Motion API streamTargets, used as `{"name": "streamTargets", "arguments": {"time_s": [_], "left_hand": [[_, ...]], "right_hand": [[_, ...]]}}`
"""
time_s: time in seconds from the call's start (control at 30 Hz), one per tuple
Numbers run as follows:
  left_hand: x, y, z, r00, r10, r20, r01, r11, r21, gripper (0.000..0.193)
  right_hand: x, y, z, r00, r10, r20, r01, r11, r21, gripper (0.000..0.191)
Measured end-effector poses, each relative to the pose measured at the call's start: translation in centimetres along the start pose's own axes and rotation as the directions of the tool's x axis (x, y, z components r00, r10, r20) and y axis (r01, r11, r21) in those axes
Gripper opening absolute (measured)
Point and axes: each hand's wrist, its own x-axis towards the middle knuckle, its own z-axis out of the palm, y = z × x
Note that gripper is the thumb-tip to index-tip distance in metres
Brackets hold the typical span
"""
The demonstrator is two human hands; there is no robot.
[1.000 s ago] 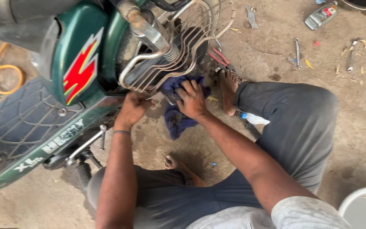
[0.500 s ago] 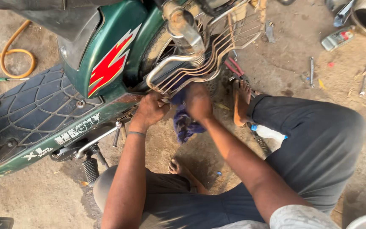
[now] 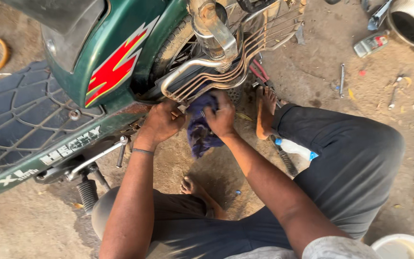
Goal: The person sits on the ground beside a green scooter and wipes its side panels, frame, and engine area with a blue cloth. They briefly hold a long flat metal bar against the engine area, then resume wiping the scooter's body and footrest area with the cloth.
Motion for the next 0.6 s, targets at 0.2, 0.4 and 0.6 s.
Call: {"name": "streamTargets", "arguments": {"time_s": [0.2, 0.4, 0.6], "left_hand": [[-0.8, 0.5, -0.2, 0.991, -0.123, 0.046, 0.106, 0.957, 0.271, 0.036], [-3.9, 3.6, -2.1, 0.991, 0.075, 0.111, -0.070, 0.996, -0.051, 0.025], [-7.3, 10.8, -0.3, 0.937, 0.175, -0.304, -0.330, 0.733, -0.595, 0.049]], "right_hand": [[-0.1, -3.4, -2.7, 0.623, 0.138, 0.770, 0.107, 0.960, -0.259, 0.029], [5.1, -8.5, -13.5, 0.654, -0.235, 0.719, 0.393, 0.918, -0.058, 0.039], [8.5, -16.6, -19.0, 0.869, 0.056, 0.491, -0.105, 0.992, 0.072, 0.035]]}}
